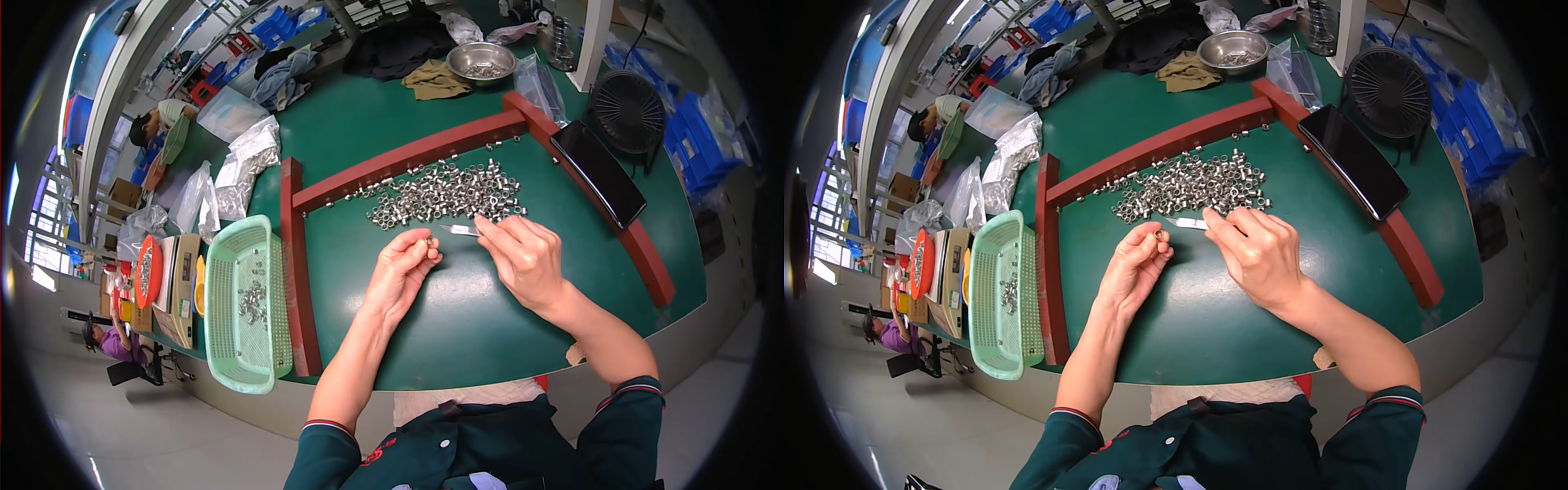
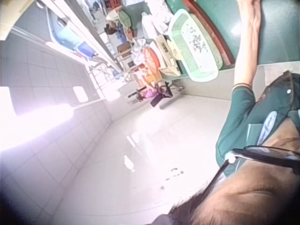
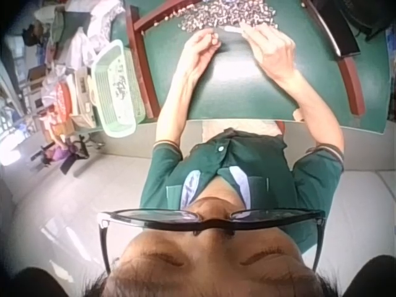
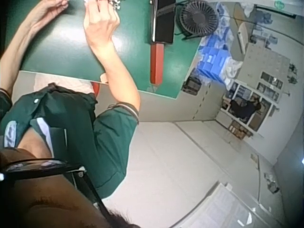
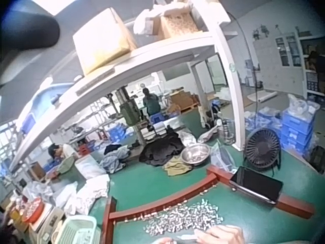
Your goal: The person assembles small metal components onto a thin metal rod using tweezers.
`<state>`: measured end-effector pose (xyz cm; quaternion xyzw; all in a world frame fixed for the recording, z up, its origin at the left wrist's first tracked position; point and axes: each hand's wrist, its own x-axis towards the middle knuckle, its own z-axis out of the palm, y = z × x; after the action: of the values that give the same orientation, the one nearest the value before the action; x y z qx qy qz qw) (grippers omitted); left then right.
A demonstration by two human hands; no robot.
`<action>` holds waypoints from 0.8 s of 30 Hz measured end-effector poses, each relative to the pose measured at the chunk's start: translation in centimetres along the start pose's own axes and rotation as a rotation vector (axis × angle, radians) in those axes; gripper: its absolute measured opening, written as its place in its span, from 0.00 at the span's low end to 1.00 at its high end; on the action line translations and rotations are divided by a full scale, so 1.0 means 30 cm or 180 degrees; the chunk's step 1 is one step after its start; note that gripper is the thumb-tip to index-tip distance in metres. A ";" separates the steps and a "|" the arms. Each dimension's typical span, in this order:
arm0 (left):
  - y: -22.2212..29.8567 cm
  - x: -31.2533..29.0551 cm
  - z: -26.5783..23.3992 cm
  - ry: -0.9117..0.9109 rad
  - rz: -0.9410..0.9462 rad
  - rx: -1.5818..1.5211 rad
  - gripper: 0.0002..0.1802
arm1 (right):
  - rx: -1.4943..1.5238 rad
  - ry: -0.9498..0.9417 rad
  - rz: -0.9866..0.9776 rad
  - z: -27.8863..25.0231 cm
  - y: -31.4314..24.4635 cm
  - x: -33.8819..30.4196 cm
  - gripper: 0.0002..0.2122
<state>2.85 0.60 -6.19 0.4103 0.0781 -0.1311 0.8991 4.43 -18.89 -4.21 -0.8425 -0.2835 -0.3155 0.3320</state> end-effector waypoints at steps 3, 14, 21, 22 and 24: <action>0.003 0.002 0.002 0.0005 -0.0054 0.0014 0.10 | 0.0065 -0.0149 0.0139 0.001 -0.001 -0.007 0.11; 0.008 -0.001 0.014 0.0028 -0.0136 0.0015 0.12 | 0.0310 -0.0314 0.0331 0.005 -0.005 -0.019 0.06; 0.006 0.004 0.002 -0.0068 0.0039 0.0185 0.10 | 0.0380 -0.0473 0.0328 0.003 -0.013 -0.023 0.06; 0.005 0.005 0.002 -0.0064 0.0097 0.0281 0.09 | 0.0385 -0.0481 0.0326 0.005 -0.013 -0.024 0.06; 0.005 0.002 0.014 0.0013 0.0138 0.0417 0.09 | 0.0388 -0.0489 0.0327 0.008 -0.011 -0.027 0.06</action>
<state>2.96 0.37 -5.81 0.4701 0.0623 -0.1157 0.8728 3.77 -18.71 -4.80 -0.8559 -0.2832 -0.2147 0.3756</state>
